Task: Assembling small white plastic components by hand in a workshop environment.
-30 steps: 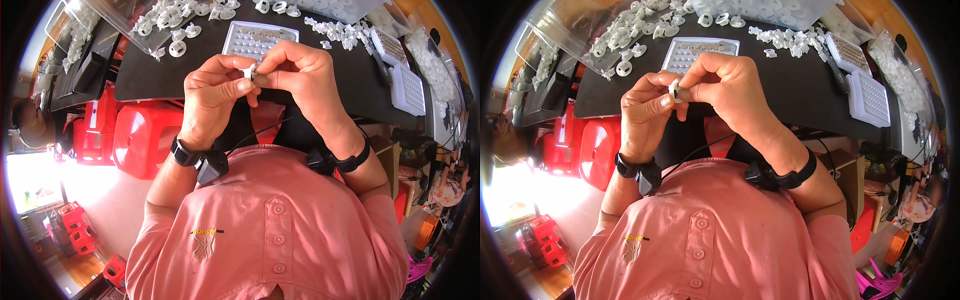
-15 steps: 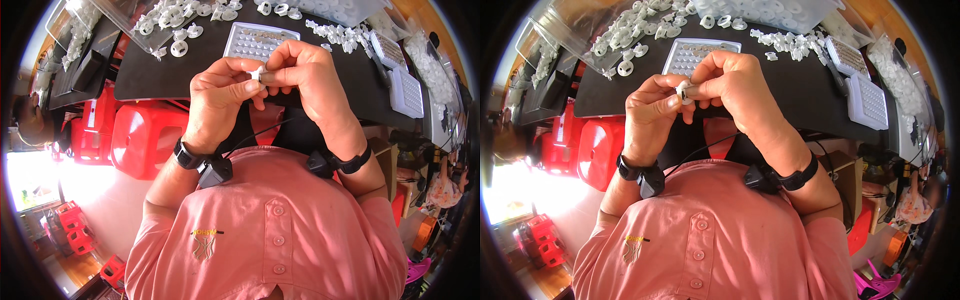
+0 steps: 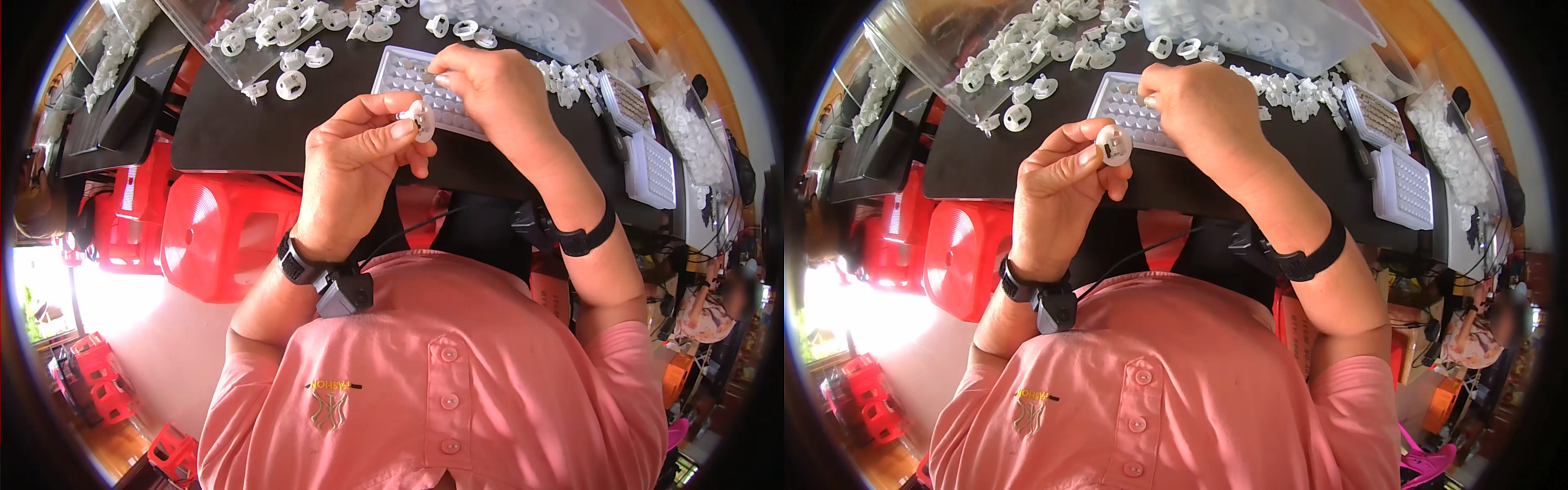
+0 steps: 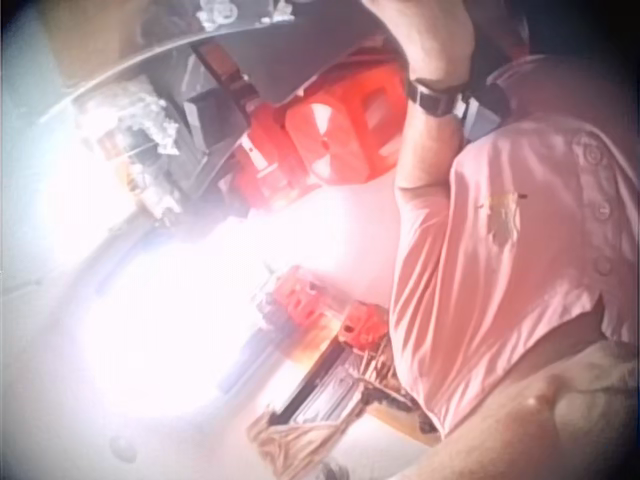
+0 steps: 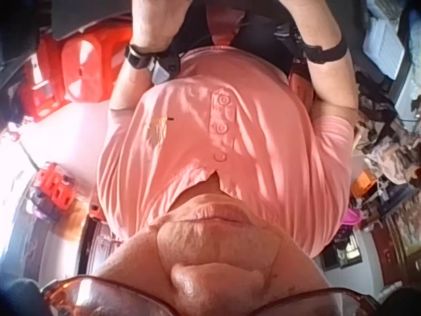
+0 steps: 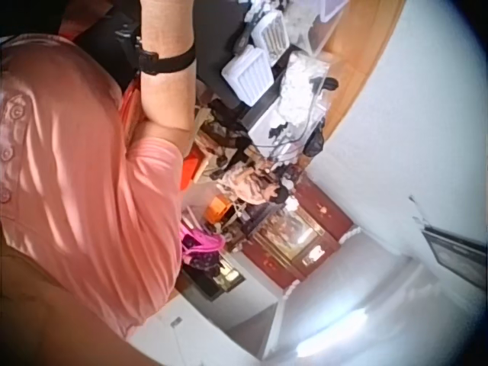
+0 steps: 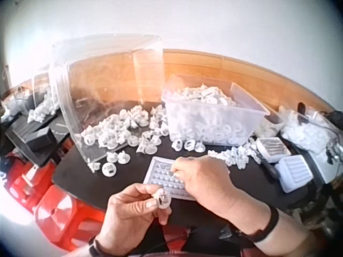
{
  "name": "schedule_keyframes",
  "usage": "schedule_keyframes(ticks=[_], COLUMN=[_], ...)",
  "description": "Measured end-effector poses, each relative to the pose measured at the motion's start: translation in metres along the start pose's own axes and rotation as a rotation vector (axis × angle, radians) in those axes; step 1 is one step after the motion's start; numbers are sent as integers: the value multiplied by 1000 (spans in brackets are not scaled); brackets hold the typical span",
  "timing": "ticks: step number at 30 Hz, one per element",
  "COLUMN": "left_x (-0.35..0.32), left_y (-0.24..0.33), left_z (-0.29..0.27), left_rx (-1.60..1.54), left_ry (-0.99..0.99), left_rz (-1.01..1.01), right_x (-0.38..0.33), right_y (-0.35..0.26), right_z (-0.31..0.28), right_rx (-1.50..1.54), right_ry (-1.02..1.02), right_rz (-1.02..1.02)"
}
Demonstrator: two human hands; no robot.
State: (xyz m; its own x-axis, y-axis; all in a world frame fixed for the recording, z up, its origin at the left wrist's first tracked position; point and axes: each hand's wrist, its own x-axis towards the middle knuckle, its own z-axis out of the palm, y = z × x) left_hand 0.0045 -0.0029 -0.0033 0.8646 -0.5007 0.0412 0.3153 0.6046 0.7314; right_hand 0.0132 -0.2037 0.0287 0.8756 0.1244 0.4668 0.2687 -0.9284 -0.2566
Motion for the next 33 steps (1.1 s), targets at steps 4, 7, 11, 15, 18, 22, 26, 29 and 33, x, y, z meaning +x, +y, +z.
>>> schedule_keyframes(ticks=[4, 7, 11, 15, 18, 22, 26, 29, 33], left_x=[-1, 1, 3, 2, 0, 1, 1, 0, 1], left_y=[0, 1, 1, 1, 1, -1, -1, -1, -1], left_z=[-5, -7, -9, -7, -8, -9, -8, -7, -8], left_rx=[33, -11, -44, -90, -83, -69, -49, -35, -49], left_ry=[-16, -34, -51, -53, -45, -52, -47, -46, -56], left_rz=[-7, -31, -27, -29, -25, -26, -19, -15, -19], right_x=[3, 5, 1, -3, 0, 0, -1, -1, -1], right_y=[4, -1, 0, -3, 4, 9, 10, 9, 4], right_z=[14, 14, 13, 15, 8, 9, 15, 16, 15], right_rx=[-47, -134, -178, -51, 80, 81, -48, -72, -135], right_ry=[-55, -90, -74, 56, 68, 8, -1, -3, -5], right_rz=[-19, 5, -29, -66, 27, 39, -8, -5, 10])
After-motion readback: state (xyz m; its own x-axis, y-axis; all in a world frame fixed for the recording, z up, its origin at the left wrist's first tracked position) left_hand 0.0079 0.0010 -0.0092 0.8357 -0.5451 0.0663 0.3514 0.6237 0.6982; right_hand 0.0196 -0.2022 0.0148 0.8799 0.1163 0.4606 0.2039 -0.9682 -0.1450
